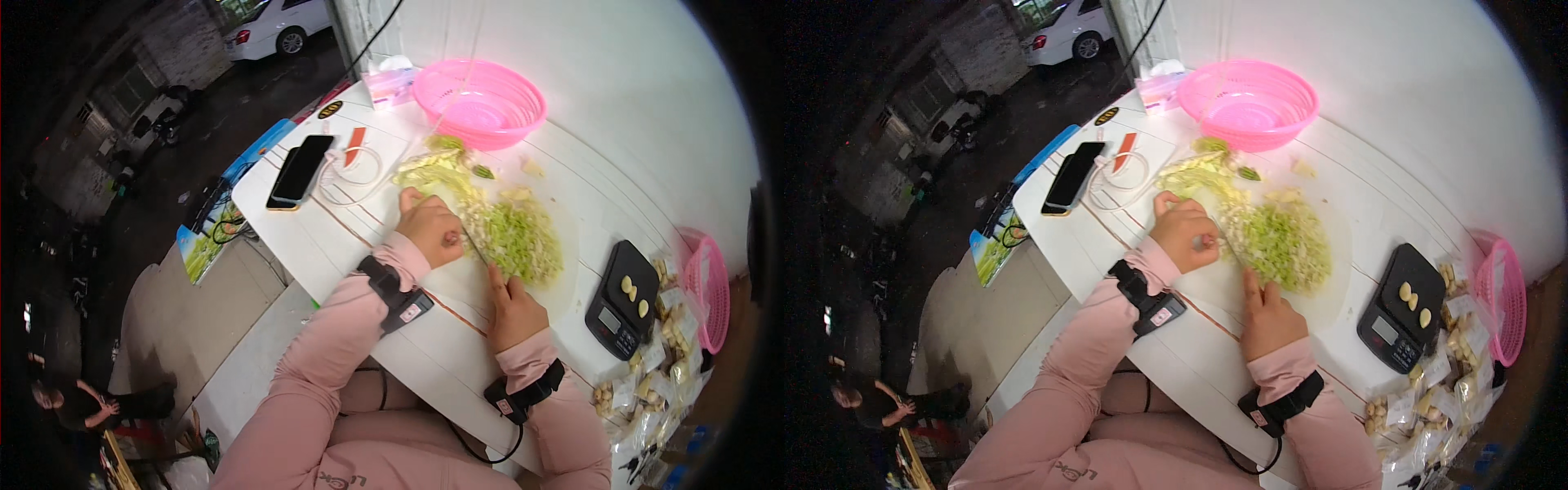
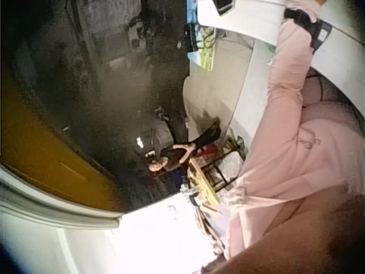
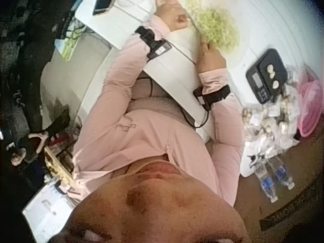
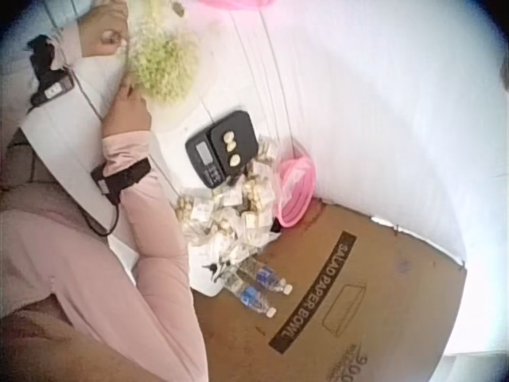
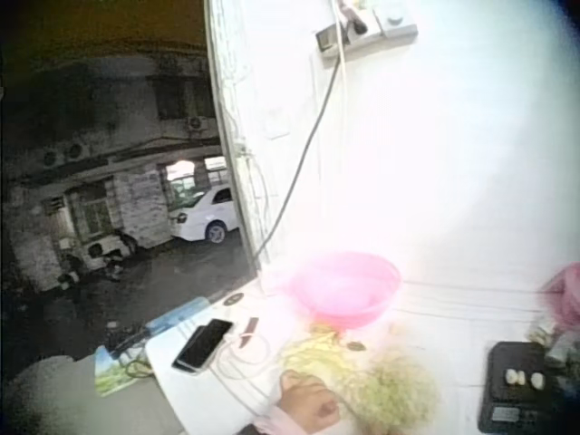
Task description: The person is chopping cabbage on a cutting board.
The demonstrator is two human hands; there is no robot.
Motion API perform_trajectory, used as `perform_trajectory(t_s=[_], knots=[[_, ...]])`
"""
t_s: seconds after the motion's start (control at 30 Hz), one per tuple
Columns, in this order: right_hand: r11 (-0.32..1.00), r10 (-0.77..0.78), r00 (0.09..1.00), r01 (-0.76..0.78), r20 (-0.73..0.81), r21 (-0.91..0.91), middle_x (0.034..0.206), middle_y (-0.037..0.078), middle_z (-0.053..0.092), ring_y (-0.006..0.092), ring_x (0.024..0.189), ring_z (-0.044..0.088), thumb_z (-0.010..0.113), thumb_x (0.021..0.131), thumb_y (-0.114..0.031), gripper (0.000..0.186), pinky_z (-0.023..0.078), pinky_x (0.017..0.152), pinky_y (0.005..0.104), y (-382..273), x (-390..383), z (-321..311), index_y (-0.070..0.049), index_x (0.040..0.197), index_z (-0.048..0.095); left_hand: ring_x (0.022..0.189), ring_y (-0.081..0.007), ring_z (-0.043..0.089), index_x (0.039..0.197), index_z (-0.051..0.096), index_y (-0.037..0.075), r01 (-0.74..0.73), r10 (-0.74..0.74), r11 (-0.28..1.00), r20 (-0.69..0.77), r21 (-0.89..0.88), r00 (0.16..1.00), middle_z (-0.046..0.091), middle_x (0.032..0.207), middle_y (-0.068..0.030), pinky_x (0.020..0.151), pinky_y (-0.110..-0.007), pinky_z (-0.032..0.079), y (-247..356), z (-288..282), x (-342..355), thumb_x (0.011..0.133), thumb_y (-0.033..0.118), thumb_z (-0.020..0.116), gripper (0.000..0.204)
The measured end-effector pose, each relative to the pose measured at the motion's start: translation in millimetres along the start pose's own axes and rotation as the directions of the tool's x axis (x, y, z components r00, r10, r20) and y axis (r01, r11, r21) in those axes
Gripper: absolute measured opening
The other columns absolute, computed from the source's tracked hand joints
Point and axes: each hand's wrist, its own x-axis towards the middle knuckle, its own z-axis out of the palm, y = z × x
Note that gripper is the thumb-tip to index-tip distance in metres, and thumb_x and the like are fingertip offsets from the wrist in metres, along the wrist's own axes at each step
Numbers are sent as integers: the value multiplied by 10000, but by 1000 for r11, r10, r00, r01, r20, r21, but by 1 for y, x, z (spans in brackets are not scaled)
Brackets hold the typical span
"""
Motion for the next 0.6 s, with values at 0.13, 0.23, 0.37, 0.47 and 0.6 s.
perform_trajectory(t_s=[0.13, 0.23, 0.37, 0.47, 0.6], knots=[[1000, 2, 1000, -2, 13, -4, 952, 114, 535, 289, 734, 617, 552, 748, -59, 624, 511, 593, 395, -2, 0, -2, -91, 1358, 423, 757, -113, 553, 583, 549, 179, 2, -2, 1000, 17, -11, 1000, 524, 615, 89, 874, -435, 258, 1, 2, -1, 605, 163, 687, 141], [1000, 3, 1000, -3, 17, 9, 959, 124, 533, 295, 723, 613, 558, 739, -65, 644, 508, 590, 402, -4, 2, -3, -86, 1365, 413, 763, -117, 556, 572, 537, 180, 4, -4, 1000, 2, 1, 1000, 521, 611, 78, 879, -439, 257, 0, 1, -1, 602, 176, 681, 147], [999, 31, 1000, -31, 6, 33, 918, 138, 532, 326, 737, 601, 529, 756, -26, 633, 492, 601, 425, -5, 3, -2, -105, 1374, 417, 767, -123, 558, 565, 526, 178, -1, 1, 1000, -8, -8, 1000, 518, 615, 61, 891, -440, 255, -2, 2, 1, 602, 176, 677, 156], [1000, 29, 1000, -29, 0, 3, 917, 139, 532, 326, 733, 602, 522, 772, -27, 613, 491, 597, 425, -6, 3, -2, -105, 1372, 420, 763, -128, 557, 563, 519, 172, 4, -4, 1000, -24, -15, 1000, 517, 620, 57, 894, -437, 258, -2, 4, 1, 595, 176, 683, 168], [999, 40, 999, -39, 28, -19, 918, 139, 536, 324, 729, 606, 524, 784, -30, 602, 492, 595, 421, -8, 2, -1, -105, 1372, 421, 758, -132, 556, 563, 518, 168, 0, 0, 1000, -46, -4, 999, 518, 616, 56, 891, -434, 262, 1, -2, -1, 590, 175, 692, 176]])
